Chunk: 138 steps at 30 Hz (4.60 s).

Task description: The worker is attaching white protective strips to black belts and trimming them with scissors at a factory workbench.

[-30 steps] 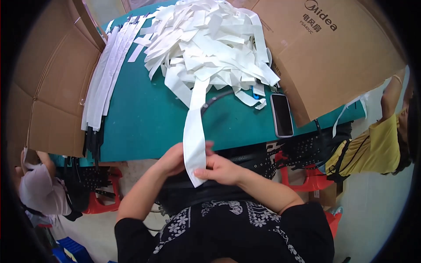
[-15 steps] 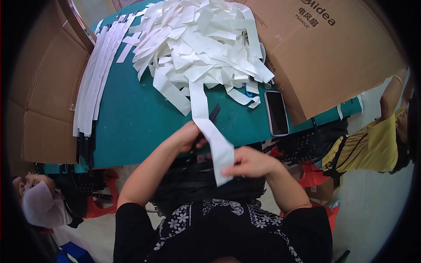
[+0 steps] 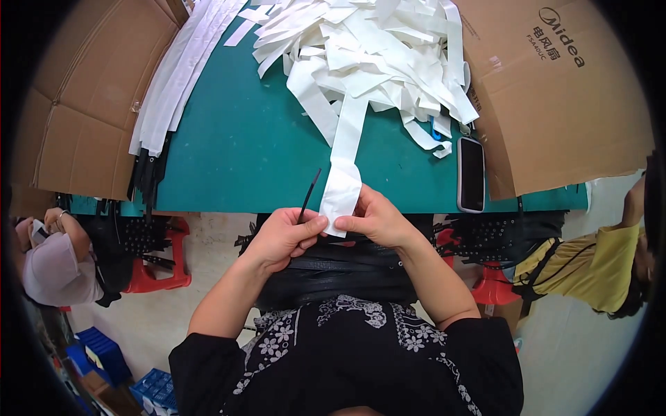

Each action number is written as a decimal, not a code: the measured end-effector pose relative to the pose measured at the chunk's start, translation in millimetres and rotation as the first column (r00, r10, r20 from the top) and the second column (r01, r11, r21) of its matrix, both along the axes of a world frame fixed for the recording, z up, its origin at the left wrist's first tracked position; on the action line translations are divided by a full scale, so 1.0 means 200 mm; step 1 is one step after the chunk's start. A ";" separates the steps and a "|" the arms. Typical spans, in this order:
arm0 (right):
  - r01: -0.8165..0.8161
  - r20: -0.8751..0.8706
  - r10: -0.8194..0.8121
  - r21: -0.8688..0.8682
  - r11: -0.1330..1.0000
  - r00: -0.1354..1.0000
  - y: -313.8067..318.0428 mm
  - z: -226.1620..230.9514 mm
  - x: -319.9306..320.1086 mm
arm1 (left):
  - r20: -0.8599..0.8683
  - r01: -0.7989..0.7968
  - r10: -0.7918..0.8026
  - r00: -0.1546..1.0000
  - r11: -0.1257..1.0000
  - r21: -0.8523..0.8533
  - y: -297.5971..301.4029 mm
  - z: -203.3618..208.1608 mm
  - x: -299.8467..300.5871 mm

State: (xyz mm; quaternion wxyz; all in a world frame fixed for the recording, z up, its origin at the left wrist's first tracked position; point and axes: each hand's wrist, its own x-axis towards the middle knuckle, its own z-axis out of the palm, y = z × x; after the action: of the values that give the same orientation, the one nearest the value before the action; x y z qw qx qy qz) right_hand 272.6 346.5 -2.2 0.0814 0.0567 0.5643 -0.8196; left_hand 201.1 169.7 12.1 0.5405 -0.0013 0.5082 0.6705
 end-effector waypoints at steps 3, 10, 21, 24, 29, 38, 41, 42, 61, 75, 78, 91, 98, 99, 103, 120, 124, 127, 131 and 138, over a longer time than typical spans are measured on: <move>-0.041 0.072 0.039 0.021 0.999 0.997 0.04 -0.03 0.02 | -0.016 0.016 -0.016 1.000 1.000 0.014 -0.01 -0.01 0.00; -0.038 0.159 0.070 -0.196 0.980 0.985 0.03 -0.09 0.06 | -0.008 0.088 -0.087 0.996 0.996 0.036 0.01 -0.07 -0.01; -0.036 0.150 0.094 -0.354 0.934 0.984 -0.01 -0.13 0.05 | 0.037 0.102 -0.101 0.994 0.994 -0.049 0.03 -0.10 0.01; 0.022 0.164 0.030 -0.309 0.951 0.986 -0.03 -0.13 0.05 | 0.040 0.096 -0.094 0.995 0.993 -0.069 0.04 -0.12 0.00; 0.120 0.192 -0.061 -0.314 0.942 0.980 -0.07 -0.16 0.04 | 0.054 0.061 -0.056 0.997 0.993 -0.103 0.07 -0.10 -0.02; 0.334 0.331 -0.186 -0.479 0.812 0.925 -0.03 -0.17 -0.02 | -0.441 -0.113 0.045 0.897 0.985 -0.130 -0.03 0.01 0.06; 0.372 0.373 -0.202 -0.473 0.798 0.906 -0.03 -0.12 -0.03 | -0.679 -0.192 0.059 0.731 0.974 -0.123 -0.10 0.00 0.12; 0.370 0.371 -0.200 -0.473 0.800 0.907 -0.03 -0.12 -0.04 | -0.685 -0.249 0.118 0.719 0.964 -0.095 -0.11 -0.01 0.13; 0.205 0.116 -0.218 0.116 0.972 0.969 -0.16 -0.06 0.00 | -0.883 -0.323 -0.015 0.468 0.928 -0.187 -0.08 -0.09 0.16; 0.080 0.120 -0.085 0.046 0.996 0.989 -0.31 -0.11 0.00 | -0.897 -0.338 -0.031 0.441 0.920 -0.198 -0.17 -0.16 0.13; 0.018 0.103 -0.012 -0.061 0.998 0.995 -0.39 -0.18 -0.02 | -0.923 -0.384 -0.095 0.372 0.890 -0.246 -0.27 -0.16 0.13; -0.014 0.137 0.018 -0.026 1.000 0.990 -0.60 -0.19 -0.12 | -0.804 -0.532 0.231 0.548 0.838 -0.122 -0.40 -0.08 0.14; 0.033 0.117 -0.048 0.126 0.991 0.992 -0.53 -0.24 -0.05 | -0.912 -0.517 0.100 0.397 0.846 -0.132 -0.43 -0.18 0.12; -0.049 0.158 0.009 0.249 0.967 0.987 -0.51 -0.21 -0.05 | -0.933 -0.518 0.059 0.355 0.843 -0.144 -0.42 -0.19 0.12; -0.034 0.173 -0.002 0.206 0.978 0.985 -0.54 -0.26 -0.06 | -0.984 -0.560 -0.102 0.147 0.811 -0.168 -0.37 -0.18 0.11; -0.093 0.143 0.117 -0.170 0.981 0.983 -0.80 -0.23 -0.18 | -0.585 -0.339 0.116 0.803 0.896 -0.287 -0.72 -0.12 0.02; -0.042 0.194 0.086 -0.221 0.974 0.977 -0.79 -0.20 -0.19 | -0.539 -0.301 0.190 0.820 0.945 -0.125 -0.76 -0.15 -0.01; -0.029 0.161 0.062 -0.203 0.979 0.985 -0.76 -0.22 -0.21 | -0.574 -0.006 -0.164 0.802 0.959 -0.283 -0.97 -0.26 0.01; -0.115 0.153 0.132 -0.119 0.986 0.979 -0.84 -0.22 -0.16 | -0.444 -0.026 -0.103 0.890 0.961 -0.275 -0.81 -0.13 -0.02; -0.070 0.161 0.092 -0.134 0.988 0.983 -0.71 -0.15 -0.19 | -0.553 0.020 -0.147 0.820 0.973 -0.230 -0.96 -0.19 -0.02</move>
State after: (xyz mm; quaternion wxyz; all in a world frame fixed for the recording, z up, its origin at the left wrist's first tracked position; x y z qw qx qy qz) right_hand 235.5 203.7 -32.4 0.1652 0.0968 0.5037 -0.8424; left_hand 198.1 -22.7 -25.3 0.3910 0.1619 0.7141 0.5576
